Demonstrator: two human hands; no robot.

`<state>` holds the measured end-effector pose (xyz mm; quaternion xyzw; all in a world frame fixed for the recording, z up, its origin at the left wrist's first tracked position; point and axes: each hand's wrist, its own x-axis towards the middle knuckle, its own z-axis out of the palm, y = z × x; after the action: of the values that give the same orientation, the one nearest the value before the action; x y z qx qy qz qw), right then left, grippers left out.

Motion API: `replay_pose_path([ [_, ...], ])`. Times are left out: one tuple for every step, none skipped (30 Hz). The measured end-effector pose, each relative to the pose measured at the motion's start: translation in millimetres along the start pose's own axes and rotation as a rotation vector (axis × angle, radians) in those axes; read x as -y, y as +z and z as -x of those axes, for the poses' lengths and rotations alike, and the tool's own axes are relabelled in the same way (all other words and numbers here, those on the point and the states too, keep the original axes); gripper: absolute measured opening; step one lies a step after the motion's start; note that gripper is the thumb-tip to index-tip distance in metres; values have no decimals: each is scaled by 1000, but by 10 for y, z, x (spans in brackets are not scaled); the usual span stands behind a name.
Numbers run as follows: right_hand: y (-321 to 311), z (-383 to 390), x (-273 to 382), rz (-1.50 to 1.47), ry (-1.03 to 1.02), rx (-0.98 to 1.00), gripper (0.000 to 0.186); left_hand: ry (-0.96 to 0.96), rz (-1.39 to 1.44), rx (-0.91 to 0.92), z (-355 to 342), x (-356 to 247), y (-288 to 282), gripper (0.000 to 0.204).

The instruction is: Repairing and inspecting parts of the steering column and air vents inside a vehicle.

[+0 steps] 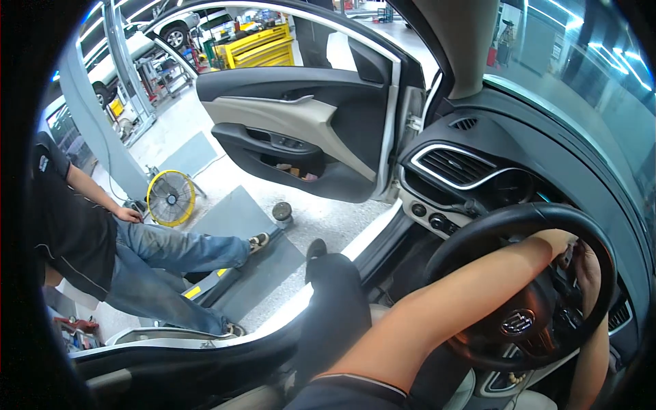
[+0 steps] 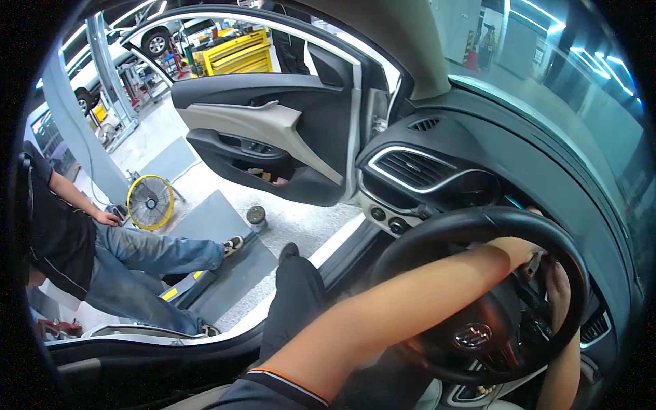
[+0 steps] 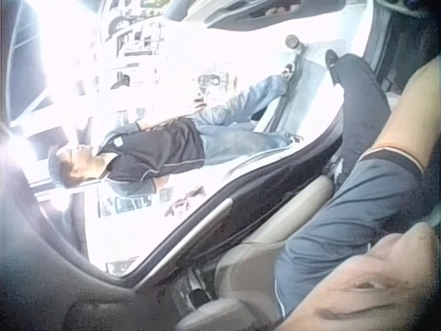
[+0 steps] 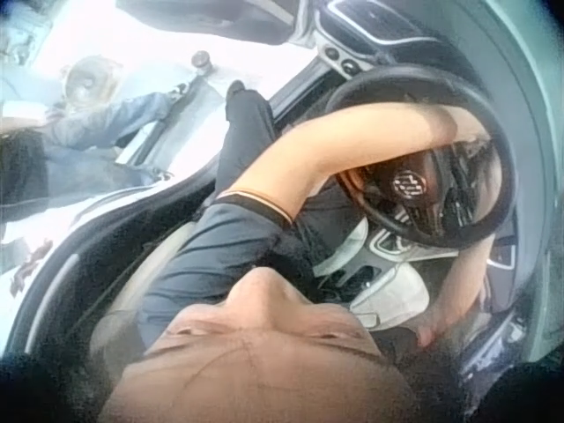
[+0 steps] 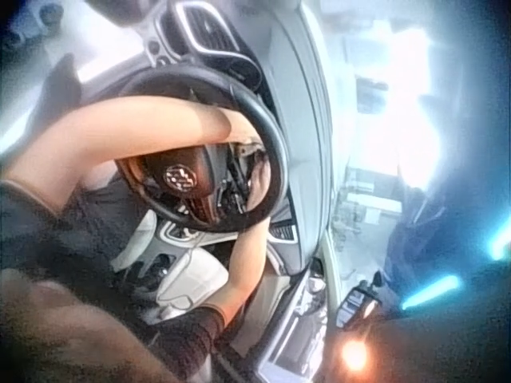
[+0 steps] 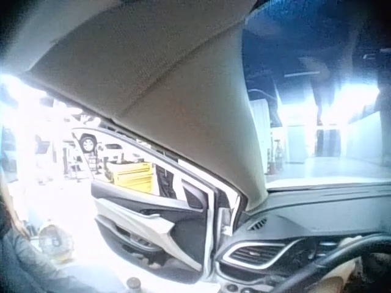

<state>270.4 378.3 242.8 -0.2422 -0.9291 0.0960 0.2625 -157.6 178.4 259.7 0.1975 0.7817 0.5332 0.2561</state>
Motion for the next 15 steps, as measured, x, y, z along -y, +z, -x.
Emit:
replay_pose_path([
  [-6, 17, -43, 24, 84, 0, 20, 2, 0, 1, -5, -33, -24, 25],
  [-7, 55, -157, 23, 83, -5, 20, 2, 3, 5, -11, -59, -29, 25],
  [6, 84, -210, -305, 205, -38, 20, 4, 2, 12, -25, -90, -29, 25],
  [-4, 99, -204, -627, 325, -71, 19, 4, 5, 24, -41, -113, -5, 25],
  [-62, 137, -124, -271, 199, -61, 20, 5, 13, 44, -64, -130, 46, 25],
  [-143, 114, -168, -135, 199, 87, 28, 5, 29, 75, -83, -142, 134, 25],
  [-190, 229, -450, -707, 473, -12, 31, 20, 75, 158, -98, -193, 345, 25],
  [77, 330, -954, -1324, 704, -137, 35, 23, 95, 209, -69, -231, 610, 24],
  [91, 424, -1101, -1246, 275, 57, 39, 25, 155, 296, -22, -293, 904, 24],
  [258, 345, -1444, -1151, 316, 10, 39, 40, 206, 400, 75, -428, 1298, 24],
  [374, 290, -1761, -1637, 573, -55, 25, 55, 258, 504, 212, -582, 1672, 24],
  [596, -21, -1059, -1172, 342, 28, 19, 28, 288, 516, 217, -559, 1812, 24],
  [573, -106, -1014, -809, 361, 24, 19, 36, 316, 579, 291, -633, 2024, 24],
  [547, -79, -1107, -458, 386, 32, 18, 35, 335, 639, 386, -679, 2210, 24],
  [681, -88, -1248, -456, 396, 35, 18, 22, 337, 653, 401, -671, 2275, 24],
])
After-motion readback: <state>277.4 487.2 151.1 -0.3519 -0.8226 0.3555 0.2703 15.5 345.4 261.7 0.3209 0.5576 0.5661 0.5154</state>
